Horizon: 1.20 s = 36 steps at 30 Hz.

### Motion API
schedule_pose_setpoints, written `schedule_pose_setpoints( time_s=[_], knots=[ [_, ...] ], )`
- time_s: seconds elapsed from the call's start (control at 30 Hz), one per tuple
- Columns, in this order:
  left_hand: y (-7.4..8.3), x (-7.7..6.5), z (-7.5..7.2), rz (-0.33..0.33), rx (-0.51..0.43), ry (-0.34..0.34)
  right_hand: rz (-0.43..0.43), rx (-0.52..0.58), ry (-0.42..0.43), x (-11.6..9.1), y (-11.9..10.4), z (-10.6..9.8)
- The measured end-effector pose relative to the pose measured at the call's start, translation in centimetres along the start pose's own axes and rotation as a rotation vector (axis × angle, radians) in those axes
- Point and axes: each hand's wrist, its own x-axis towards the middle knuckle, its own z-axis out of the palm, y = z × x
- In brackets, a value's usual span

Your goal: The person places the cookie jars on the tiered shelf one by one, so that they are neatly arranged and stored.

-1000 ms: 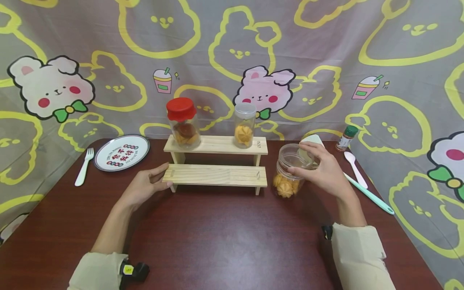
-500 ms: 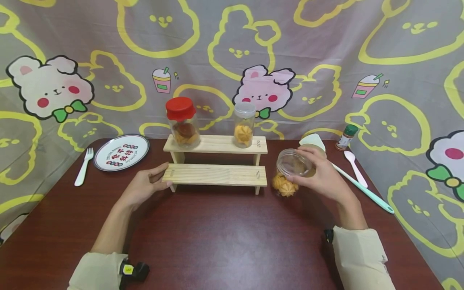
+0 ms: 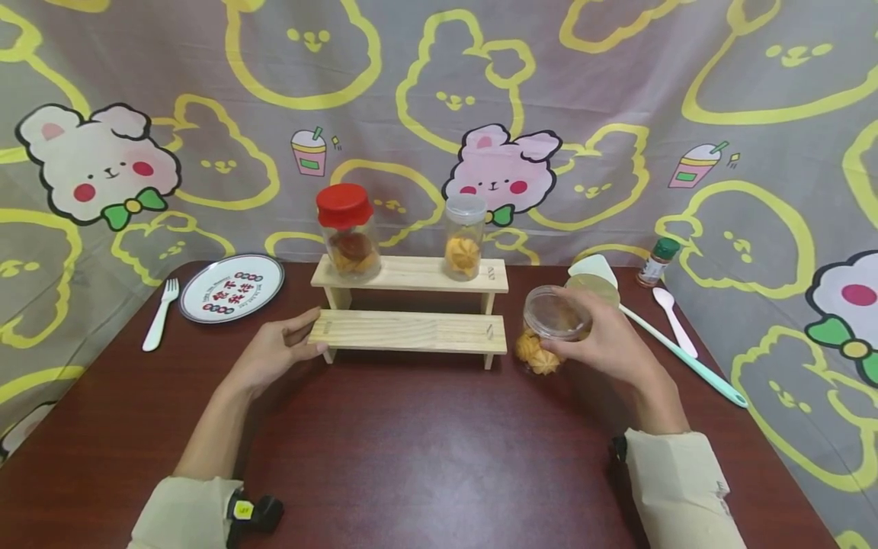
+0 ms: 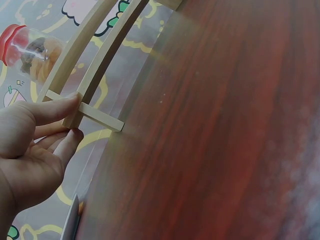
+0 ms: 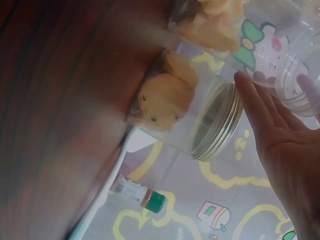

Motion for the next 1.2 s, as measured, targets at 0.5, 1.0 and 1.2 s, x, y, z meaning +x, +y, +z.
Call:
schedule_pose_setpoints(
  time_s=[0.5,1.0,1.2],
  knots=[
    [-0.2,0.0,-0.2,0.017,0.03,0.006,-0.053,-0.015,0.135,0.9,-4.7,-1.7],
    [-0.2,0.1,-0.1,0.005,0.016,0.001,-0.311,0.168,0.111,4.2,-9.6,2.9],
    [-0.1,0.0,-0.2,0.006,0.014,-0.002,-0.352,0.227,0.067,5.8,-11.6,5.4]
  ],
)
